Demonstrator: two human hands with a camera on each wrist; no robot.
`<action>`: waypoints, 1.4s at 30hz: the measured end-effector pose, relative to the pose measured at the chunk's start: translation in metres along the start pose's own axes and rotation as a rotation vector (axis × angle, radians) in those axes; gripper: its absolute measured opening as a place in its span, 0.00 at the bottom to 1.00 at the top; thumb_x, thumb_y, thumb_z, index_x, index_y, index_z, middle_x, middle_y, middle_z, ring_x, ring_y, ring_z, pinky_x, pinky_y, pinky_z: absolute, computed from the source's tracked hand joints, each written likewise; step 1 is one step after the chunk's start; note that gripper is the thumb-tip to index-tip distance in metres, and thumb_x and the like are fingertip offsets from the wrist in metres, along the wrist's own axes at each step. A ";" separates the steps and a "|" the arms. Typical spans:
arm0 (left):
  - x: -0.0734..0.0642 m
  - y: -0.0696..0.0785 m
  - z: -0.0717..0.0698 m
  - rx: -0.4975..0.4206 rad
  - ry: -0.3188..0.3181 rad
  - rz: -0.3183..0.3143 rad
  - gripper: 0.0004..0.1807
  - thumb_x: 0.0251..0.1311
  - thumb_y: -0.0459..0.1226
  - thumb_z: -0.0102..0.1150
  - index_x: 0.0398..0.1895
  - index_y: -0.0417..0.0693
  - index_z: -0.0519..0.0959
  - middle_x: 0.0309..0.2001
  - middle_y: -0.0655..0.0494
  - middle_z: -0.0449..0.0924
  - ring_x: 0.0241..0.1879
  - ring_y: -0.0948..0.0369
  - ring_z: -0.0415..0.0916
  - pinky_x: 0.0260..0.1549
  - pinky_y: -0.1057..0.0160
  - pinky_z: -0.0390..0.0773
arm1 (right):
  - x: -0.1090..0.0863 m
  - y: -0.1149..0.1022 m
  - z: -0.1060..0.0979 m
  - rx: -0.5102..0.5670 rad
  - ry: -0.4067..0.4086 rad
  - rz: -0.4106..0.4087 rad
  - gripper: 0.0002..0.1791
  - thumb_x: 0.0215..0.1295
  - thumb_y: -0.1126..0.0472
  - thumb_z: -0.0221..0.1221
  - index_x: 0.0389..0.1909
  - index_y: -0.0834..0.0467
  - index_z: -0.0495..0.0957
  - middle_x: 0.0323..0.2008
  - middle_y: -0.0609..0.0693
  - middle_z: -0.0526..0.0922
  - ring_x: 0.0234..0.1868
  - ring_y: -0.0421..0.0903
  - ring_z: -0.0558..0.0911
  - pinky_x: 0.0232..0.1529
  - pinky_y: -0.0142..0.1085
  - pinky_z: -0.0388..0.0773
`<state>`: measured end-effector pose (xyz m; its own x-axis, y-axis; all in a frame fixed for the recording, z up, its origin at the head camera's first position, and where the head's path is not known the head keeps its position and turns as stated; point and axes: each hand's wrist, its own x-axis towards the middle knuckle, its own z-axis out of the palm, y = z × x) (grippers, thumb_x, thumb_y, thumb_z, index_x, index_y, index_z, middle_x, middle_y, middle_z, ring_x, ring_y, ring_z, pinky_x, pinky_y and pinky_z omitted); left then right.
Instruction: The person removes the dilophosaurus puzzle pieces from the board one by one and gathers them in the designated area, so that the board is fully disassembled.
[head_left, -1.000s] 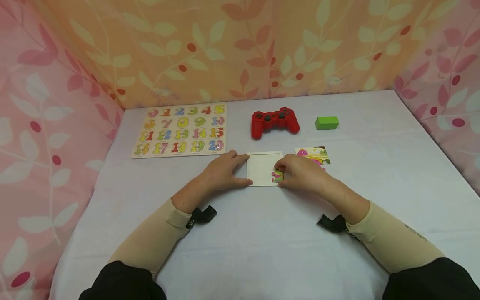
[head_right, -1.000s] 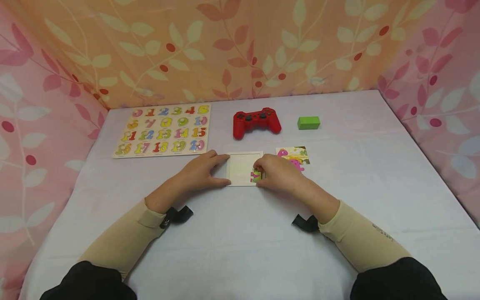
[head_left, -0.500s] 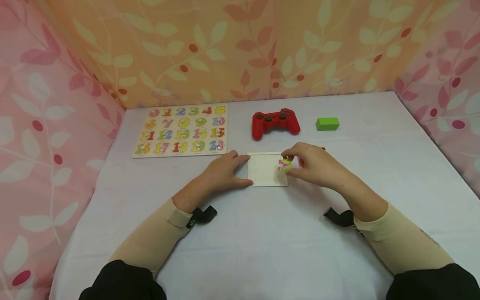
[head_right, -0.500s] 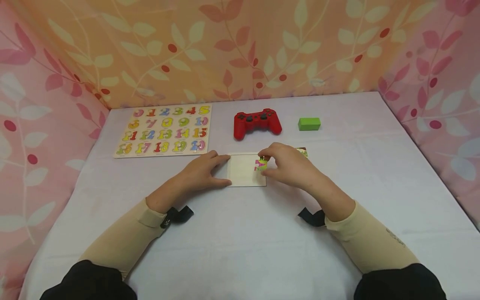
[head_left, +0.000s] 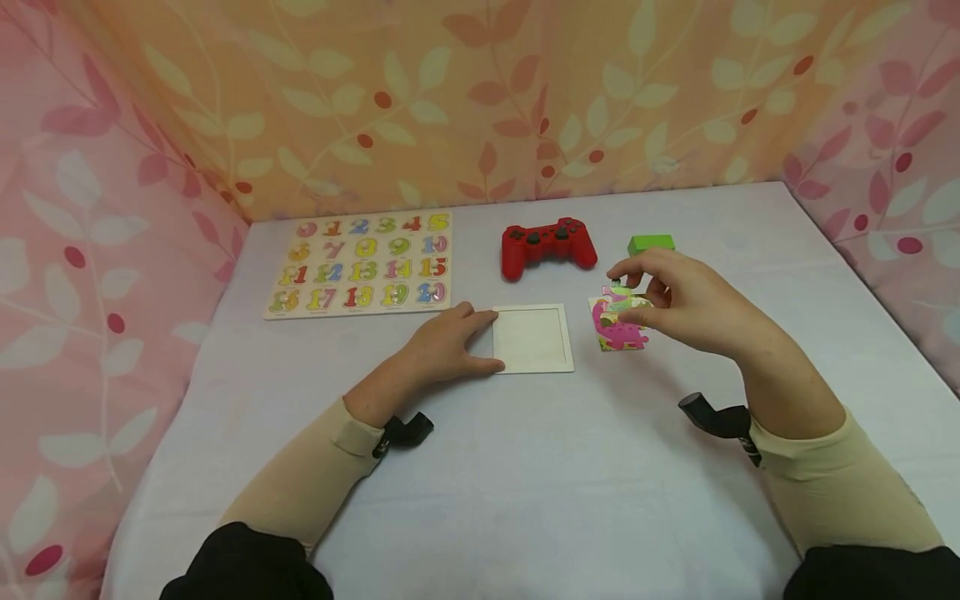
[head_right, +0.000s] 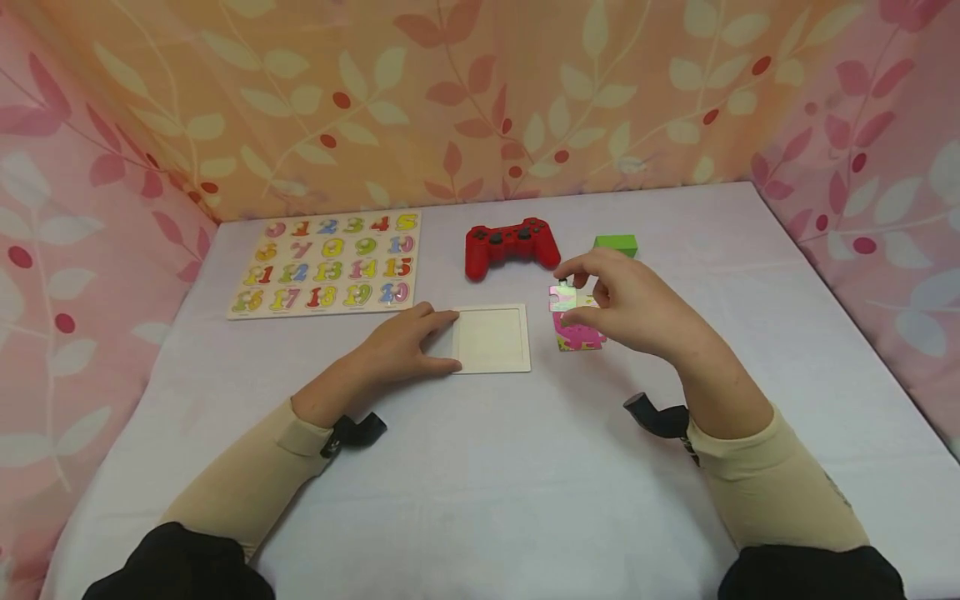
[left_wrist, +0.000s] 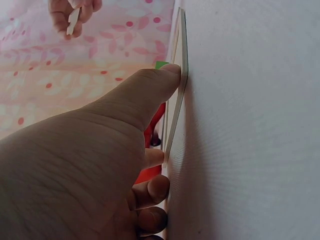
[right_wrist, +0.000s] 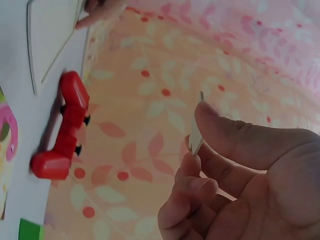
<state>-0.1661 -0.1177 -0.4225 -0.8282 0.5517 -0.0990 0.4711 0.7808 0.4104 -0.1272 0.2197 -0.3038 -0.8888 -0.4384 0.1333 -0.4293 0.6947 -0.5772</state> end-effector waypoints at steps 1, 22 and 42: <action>0.000 0.000 0.000 0.002 0.002 0.001 0.47 0.56 0.62 0.70 0.76 0.54 0.69 0.45 0.56 0.70 0.41 0.58 0.69 0.39 0.60 0.72 | -0.001 0.001 -0.003 -0.002 0.005 0.008 0.25 0.59 0.64 0.74 0.57 0.57 0.80 0.42 0.51 0.78 0.33 0.47 0.72 0.30 0.33 0.69; -0.001 0.000 0.002 0.010 -0.009 -0.024 0.48 0.55 0.63 0.69 0.76 0.55 0.68 0.46 0.56 0.71 0.42 0.59 0.70 0.39 0.60 0.72 | -0.001 0.064 -0.017 -0.101 -0.274 0.184 0.22 0.60 0.66 0.68 0.56 0.59 0.78 0.44 0.53 0.77 0.35 0.49 0.72 0.32 0.40 0.70; -0.001 0.001 0.003 0.013 0.013 -0.006 0.48 0.54 0.64 0.70 0.76 0.55 0.69 0.46 0.56 0.71 0.40 0.59 0.70 0.38 0.60 0.72 | 0.011 0.082 0.018 -0.306 -0.389 0.303 0.15 0.56 0.63 0.72 0.45 0.59 0.85 0.35 0.51 0.78 0.41 0.53 0.74 0.43 0.50 0.72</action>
<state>-0.1641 -0.1163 -0.4248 -0.8349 0.5430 -0.0902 0.4696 0.7882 0.3978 -0.1691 0.2617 -0.3640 -0.8795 -0.3320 -0.3410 -0.2436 0.9295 -0.2768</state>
